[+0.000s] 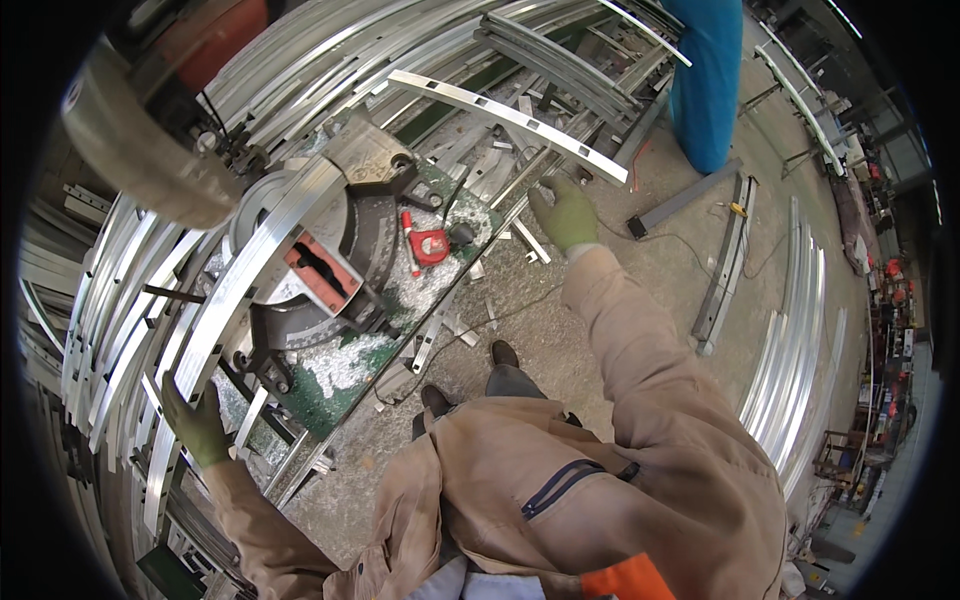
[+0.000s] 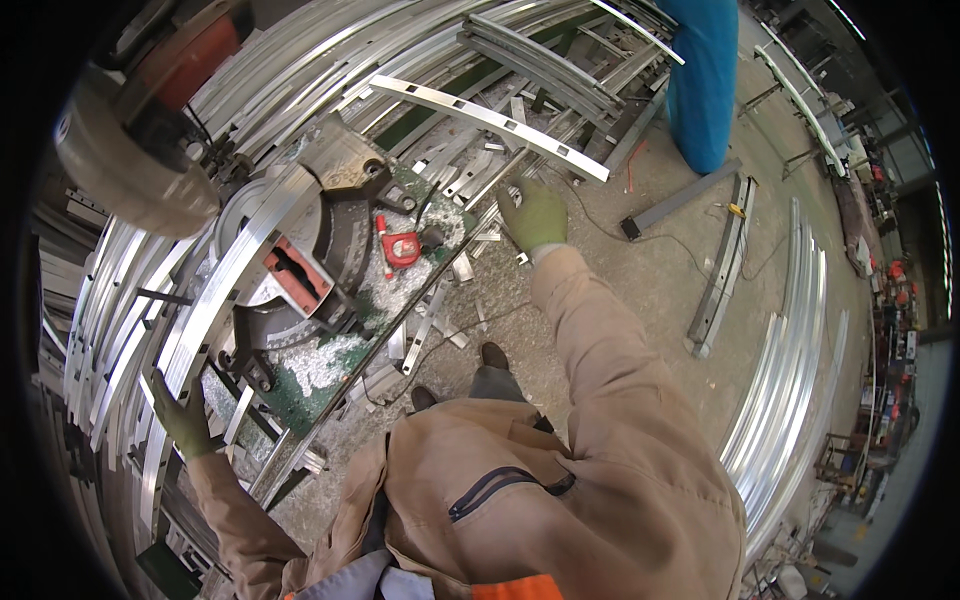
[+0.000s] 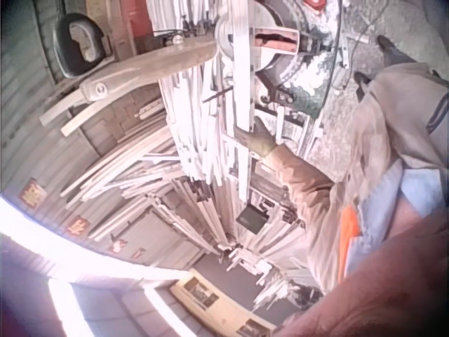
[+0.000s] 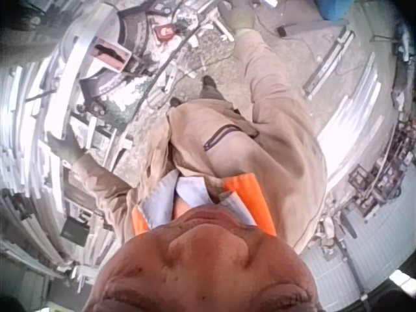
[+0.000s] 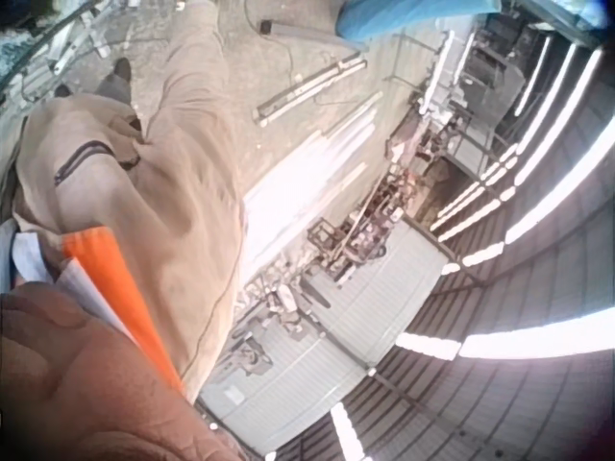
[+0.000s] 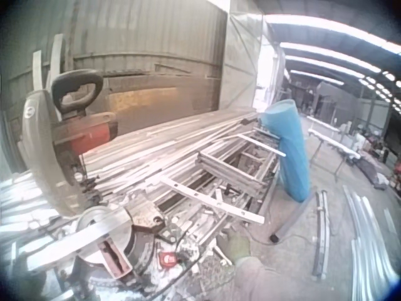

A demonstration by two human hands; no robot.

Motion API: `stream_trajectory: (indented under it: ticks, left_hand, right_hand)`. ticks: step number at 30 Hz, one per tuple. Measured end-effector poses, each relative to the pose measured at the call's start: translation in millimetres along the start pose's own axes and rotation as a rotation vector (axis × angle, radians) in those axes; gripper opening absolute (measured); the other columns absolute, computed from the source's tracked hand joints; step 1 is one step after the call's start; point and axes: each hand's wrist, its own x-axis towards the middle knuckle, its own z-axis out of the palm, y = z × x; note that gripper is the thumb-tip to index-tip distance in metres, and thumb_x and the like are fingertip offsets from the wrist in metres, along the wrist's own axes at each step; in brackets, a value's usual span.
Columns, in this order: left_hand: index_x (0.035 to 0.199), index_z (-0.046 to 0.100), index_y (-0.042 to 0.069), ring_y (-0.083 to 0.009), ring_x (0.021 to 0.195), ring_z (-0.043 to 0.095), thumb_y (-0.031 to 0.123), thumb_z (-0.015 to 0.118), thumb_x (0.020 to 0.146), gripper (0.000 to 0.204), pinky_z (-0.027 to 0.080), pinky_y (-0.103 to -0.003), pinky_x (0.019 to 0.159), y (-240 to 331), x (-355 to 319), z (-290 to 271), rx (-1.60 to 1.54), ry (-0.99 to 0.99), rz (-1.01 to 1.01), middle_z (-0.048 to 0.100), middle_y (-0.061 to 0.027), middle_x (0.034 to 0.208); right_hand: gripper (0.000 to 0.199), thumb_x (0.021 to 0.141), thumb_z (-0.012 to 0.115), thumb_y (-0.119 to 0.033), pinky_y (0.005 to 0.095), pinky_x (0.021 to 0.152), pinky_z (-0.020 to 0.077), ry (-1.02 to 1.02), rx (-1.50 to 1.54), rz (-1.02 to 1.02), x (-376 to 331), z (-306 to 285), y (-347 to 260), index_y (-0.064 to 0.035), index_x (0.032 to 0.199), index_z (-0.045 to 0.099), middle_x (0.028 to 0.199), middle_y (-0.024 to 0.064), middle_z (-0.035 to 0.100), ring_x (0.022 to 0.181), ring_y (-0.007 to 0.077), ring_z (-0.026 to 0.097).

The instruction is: The person uses a chop saw to cut aluminum profiles into shorter pieces. They position each profile on the saw, lower the blade to cut, then remove and set aside the cut pieces. The person also marks some pieces with a marker before cutting.

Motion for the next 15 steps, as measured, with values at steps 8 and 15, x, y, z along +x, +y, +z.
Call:
stream_trajectory:
  ticks: [8,15]
  left_hand:
    - [0.172,0.064,0.001,-0.0398,0.160,0.065,0.026,0.087,0.114,0.068,0.050,-0.051,0.137,177.7,-153.8,-24.8,-0.187,-0.011,-0.262,0.070,-0.0240,0.171]
    - [0.161,0.072,-0.001,-0.0430,0.145,0.074,0.012,0.092,0.102,0.063,0.060,-0.051,0.123,311.5,-182.4,-10.0,-0.320,-0.166,-0.446,0.077,-0.0243,0.158]
  right_hand:
    - [0.082,0.104,0.080,-0.063,0.0616,0.133,0.0456,0.013,-0.383,-0.025,154.0,53.5,119.4,-0.0132,0.168,0.066,0.176,0.0144,0.066,0.163,0.0413,0.058]
    - [0.073,0.101,0.088,-0.060,0.0592,0.112,0.0624,-0.180,-0.336,-0.003,214.3,104.7,193.2,-0.0025,0.145,0.076,0.145,0.0265,0.081,0.134,0.0483,0.078]
